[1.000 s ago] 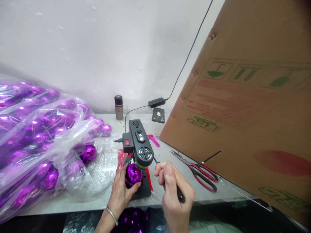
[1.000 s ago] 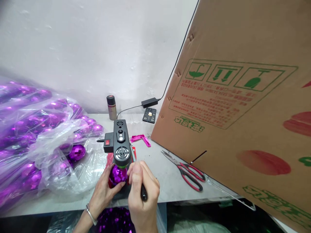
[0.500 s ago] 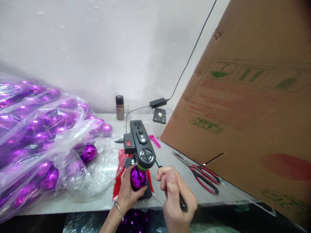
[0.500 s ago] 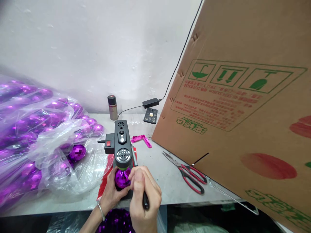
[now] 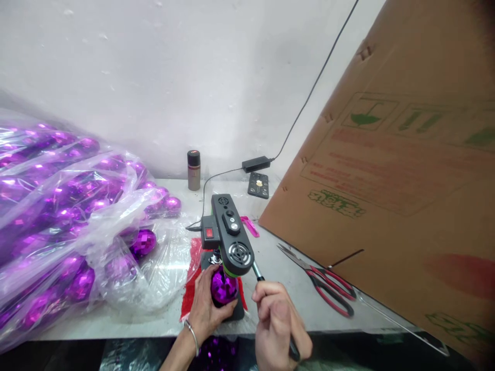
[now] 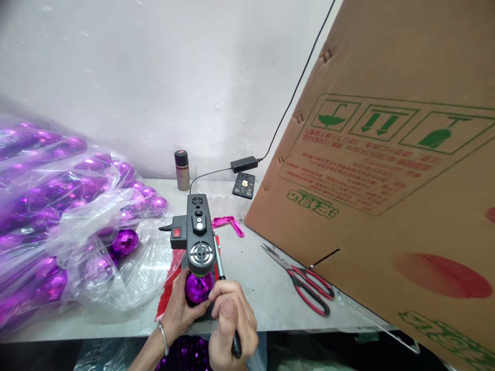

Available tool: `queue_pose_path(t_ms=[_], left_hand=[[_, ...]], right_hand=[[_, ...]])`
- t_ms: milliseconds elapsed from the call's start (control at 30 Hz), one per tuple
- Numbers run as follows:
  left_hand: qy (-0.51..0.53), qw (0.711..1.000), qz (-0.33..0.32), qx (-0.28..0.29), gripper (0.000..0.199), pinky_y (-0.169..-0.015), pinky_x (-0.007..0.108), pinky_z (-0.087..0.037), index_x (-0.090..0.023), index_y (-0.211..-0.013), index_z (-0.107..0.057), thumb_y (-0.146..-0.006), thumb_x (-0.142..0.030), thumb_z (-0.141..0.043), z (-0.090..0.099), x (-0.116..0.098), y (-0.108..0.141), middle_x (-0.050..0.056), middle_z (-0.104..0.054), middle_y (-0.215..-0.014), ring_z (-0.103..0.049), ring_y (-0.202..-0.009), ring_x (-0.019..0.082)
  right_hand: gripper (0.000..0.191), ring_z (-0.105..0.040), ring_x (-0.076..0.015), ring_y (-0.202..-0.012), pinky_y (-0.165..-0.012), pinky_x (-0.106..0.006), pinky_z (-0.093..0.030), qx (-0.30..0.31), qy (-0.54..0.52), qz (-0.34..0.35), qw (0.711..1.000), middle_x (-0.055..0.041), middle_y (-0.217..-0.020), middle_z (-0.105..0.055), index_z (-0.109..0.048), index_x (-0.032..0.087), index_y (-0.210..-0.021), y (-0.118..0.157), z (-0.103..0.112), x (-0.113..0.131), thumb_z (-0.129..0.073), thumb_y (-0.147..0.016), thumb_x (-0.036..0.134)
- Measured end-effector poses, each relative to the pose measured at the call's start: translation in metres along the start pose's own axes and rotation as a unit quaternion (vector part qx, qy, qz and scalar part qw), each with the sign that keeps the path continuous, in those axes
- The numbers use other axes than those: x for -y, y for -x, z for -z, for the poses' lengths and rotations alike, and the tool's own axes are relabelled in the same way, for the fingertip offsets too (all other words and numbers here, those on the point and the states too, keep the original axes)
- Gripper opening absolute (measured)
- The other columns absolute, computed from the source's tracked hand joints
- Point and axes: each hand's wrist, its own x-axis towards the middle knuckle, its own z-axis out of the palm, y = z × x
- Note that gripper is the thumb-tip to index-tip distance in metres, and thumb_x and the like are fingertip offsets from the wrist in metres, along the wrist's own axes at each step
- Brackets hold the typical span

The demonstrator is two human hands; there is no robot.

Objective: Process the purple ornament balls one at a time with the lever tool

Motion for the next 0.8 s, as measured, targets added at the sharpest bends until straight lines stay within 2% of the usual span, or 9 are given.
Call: queue_pose_path(t_ms=[300, 800], left_hand=[[-0.001, 1.000, 0.006, 0.013, 0.080, -0.118, 0.069, -0.055, -0.020, -0.144, -0.066, -0.069, -0.039, -0.090, 0.000, 0.002, 0.001, 0.019, -0.075, -0.140, -0.068, -0.136, 0.046], [0.011, 1.000, 0.025, 0.011, 0.079, -0.118, 0.069, -0.056, -0.019, -0.140, -0.069, -0.065, -0.038, -0.087, 0.001, -0.004, -0.001, 0.017, -0.076, -0.138, -0.070, -0.134, 0.045]], right_hand=[[0.057, -0.056, -0.0108, -0.052, -0.048, -0.025, -0.037, 0.006, 0.001, 0.009, 1.000, 0.0057, -0.057, -0.048, -0.049, 0.022, -0.064, -0.004, -0.002, 0.000, -0.052, -0.119, 0.035], [0.055, -0.054, -0.0121, -0.055, -0.051, -0.027, -0.035, 0.025, -0.011, 0.019, 0.999, 0.0052, -0.060, -0.048, -0.049, 0.023, -0.066, 0.004, 0.002, -0.010, -0.048, -0.120, 0.032]])
